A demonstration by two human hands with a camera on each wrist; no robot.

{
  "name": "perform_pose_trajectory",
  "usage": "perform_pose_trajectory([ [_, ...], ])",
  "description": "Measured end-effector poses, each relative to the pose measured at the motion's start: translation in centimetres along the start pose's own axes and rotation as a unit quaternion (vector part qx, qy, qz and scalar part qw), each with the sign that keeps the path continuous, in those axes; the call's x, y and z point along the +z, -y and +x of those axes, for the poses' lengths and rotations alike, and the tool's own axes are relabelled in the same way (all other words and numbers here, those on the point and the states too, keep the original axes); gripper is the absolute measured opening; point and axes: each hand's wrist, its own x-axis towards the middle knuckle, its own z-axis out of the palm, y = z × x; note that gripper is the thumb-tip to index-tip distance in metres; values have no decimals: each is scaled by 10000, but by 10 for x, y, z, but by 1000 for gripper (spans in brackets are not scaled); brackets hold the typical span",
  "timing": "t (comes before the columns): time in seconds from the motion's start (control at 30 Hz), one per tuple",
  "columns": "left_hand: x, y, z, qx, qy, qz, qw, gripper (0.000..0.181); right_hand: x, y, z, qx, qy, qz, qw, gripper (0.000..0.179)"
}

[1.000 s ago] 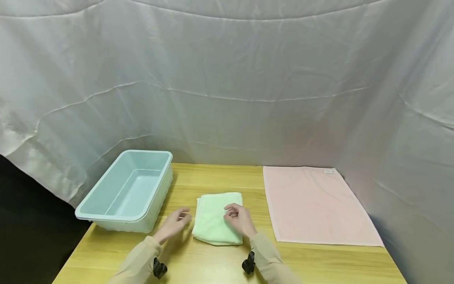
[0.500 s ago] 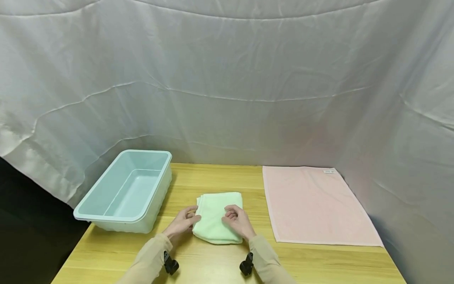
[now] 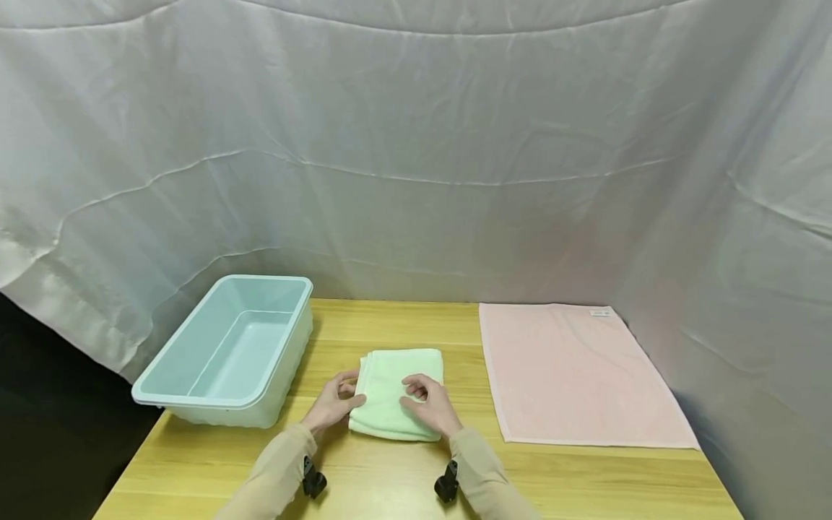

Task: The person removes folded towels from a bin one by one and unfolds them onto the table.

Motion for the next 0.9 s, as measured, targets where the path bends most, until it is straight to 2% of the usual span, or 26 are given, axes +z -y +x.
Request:
perform_pose_trajectory([
  [0.1,-2,1,-2,-92,-25,-30,9999,60,3,7,-3,-375,190,-212,9989,25],
  [0.2,-3,1,-3,-198,30,-78,9998,59,9,15,-5,-662,593,-231,9958,26],
  [0.33,-5,2,-4,-271,82,-94,9996,59,17,19,-3,-770,1163,-119,9902,30],
  [0.43,-6,3,-5,-338,104,-165,9992,59,24,15,0,-777,1402,-165,9869,31],
  [0.63,-7,5,-6,-324,110,-229,9992,59,31,5,2,-761,1443,-383,9859,34],
  [0.8,-8,7,-6,-311,98,-287,9991,60,34,7,0,-672,1409,-583,9860,39],
  [0.9,-9,6,-6,-350,136,-323,9988,60,35,7,1,-776,1377,-753,9845,41],
])
